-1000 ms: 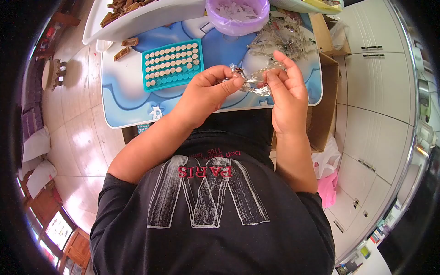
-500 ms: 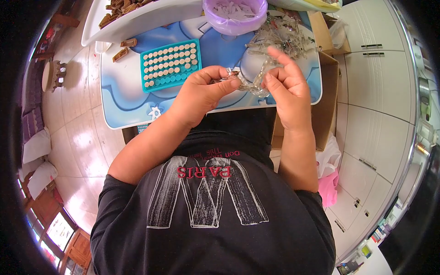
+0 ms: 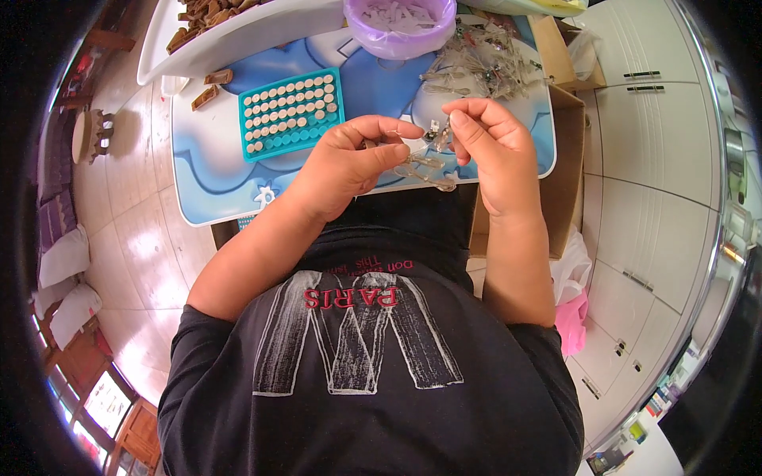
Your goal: The person assembles small white components into brown plastic housings and a blue tray by hand.
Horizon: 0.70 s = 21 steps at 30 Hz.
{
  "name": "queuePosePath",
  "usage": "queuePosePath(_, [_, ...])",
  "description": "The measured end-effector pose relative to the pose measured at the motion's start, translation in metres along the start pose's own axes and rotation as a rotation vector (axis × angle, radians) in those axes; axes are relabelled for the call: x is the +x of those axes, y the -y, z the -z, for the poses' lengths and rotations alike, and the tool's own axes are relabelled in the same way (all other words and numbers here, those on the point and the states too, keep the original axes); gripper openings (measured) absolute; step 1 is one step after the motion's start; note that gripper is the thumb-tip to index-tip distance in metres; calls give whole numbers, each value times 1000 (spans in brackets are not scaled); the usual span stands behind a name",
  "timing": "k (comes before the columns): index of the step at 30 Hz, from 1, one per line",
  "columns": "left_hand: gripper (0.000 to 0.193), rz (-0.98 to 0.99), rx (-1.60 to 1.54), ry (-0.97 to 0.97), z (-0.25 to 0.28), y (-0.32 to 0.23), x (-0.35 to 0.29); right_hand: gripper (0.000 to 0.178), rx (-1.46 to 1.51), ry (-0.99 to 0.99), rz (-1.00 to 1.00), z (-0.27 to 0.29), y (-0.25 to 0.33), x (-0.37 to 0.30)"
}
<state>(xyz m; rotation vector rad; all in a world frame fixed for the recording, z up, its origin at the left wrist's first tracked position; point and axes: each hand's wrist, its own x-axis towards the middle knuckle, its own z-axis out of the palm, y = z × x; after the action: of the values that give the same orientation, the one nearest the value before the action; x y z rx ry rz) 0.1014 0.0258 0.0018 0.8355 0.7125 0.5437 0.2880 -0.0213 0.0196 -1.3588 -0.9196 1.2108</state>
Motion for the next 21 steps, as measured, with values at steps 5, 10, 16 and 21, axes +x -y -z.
queuePosePath(5, [22, 14, -37, -4, -1, 3, 2, 25, 329, 84, -82, 7, -1, 1])
queuePosePath(10, [15, -16, -38, -160, -4, 4, 4, 35, 69, 62, -75, -5, 9, -9])
queuePosePath(16, [13, -40, -1, -221, -7, 9, 14, 40, -121, 79, -33, -17, 15, -21])
queuePosePath(21, [15, -47, 6, -238, -14, 11, 22, 35, -50, -4, 101, -10, 14, -11])
